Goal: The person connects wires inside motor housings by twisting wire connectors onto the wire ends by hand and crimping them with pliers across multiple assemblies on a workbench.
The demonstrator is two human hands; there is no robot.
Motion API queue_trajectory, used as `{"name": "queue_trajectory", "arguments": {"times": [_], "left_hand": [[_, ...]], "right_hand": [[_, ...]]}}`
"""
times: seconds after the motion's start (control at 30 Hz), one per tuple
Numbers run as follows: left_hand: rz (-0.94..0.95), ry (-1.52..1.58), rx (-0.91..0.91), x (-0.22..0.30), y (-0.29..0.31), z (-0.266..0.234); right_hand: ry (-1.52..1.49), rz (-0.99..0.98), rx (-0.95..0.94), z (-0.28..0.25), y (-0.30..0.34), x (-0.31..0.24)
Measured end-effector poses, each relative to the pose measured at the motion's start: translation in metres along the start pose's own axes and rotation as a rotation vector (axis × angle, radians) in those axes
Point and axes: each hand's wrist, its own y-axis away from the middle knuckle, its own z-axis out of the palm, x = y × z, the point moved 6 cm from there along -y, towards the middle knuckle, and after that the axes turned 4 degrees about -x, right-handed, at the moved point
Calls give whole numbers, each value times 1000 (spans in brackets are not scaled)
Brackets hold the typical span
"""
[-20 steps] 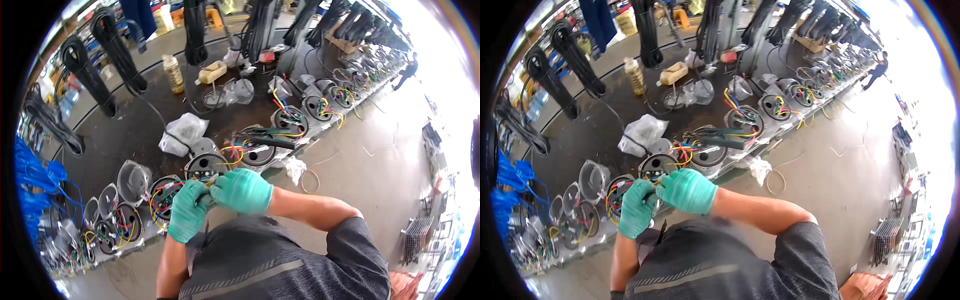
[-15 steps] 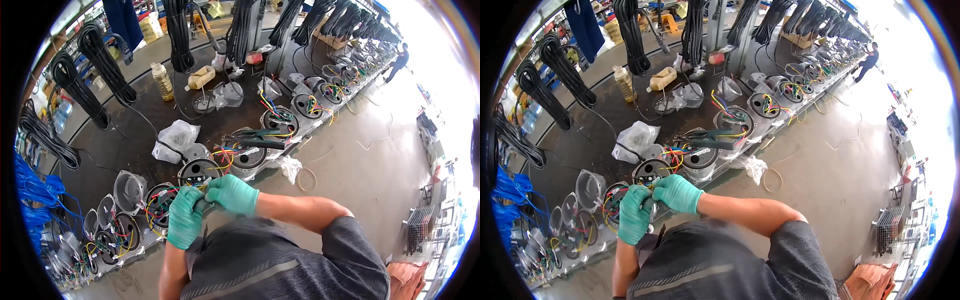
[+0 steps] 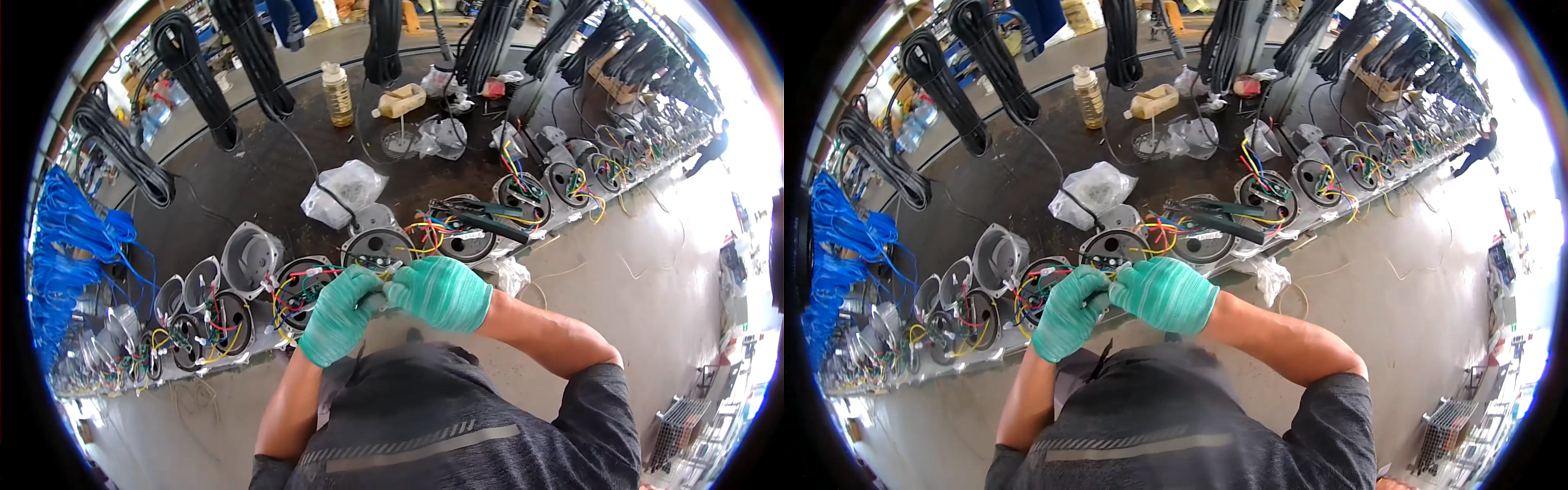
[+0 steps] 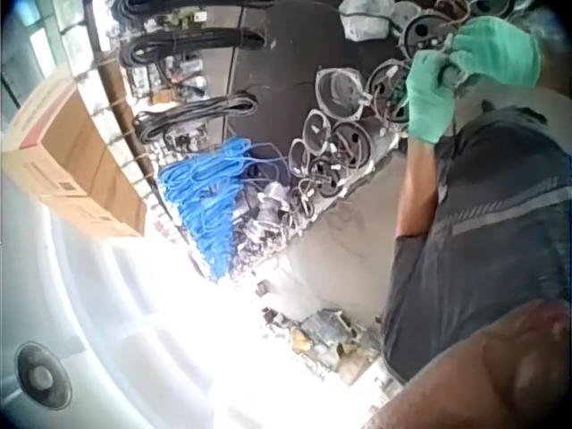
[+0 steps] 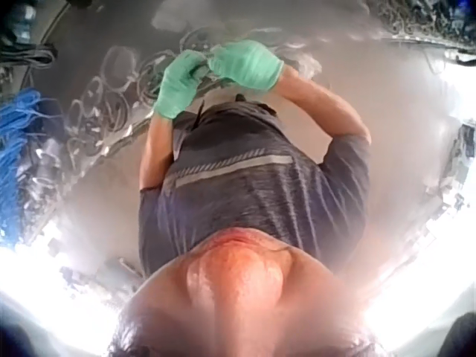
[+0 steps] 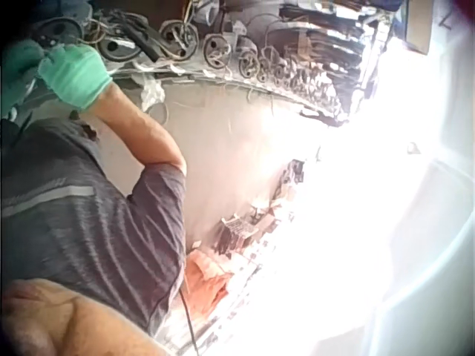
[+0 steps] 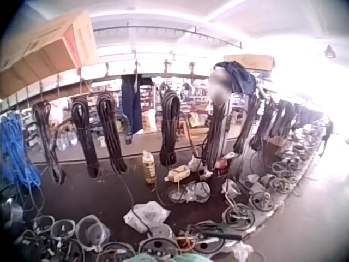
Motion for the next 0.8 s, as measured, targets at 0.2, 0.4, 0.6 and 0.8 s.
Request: {"name": "queue_trajectory", "arguments": {"times": [0.2,0.4,0.6,0.8], "left_hand": [[13,-47,4,9,3,0],[-20,-18,8,0,5,-6],[8,45,-1,-7,2,-2],[-27,101,228,-7,19,10]], "right_hand": [[-949,832,59,28,10,14],[-191,233,204,4,11,1],[-119,26,91,13,0,11],[-194,143,184,19,7,11]]}}
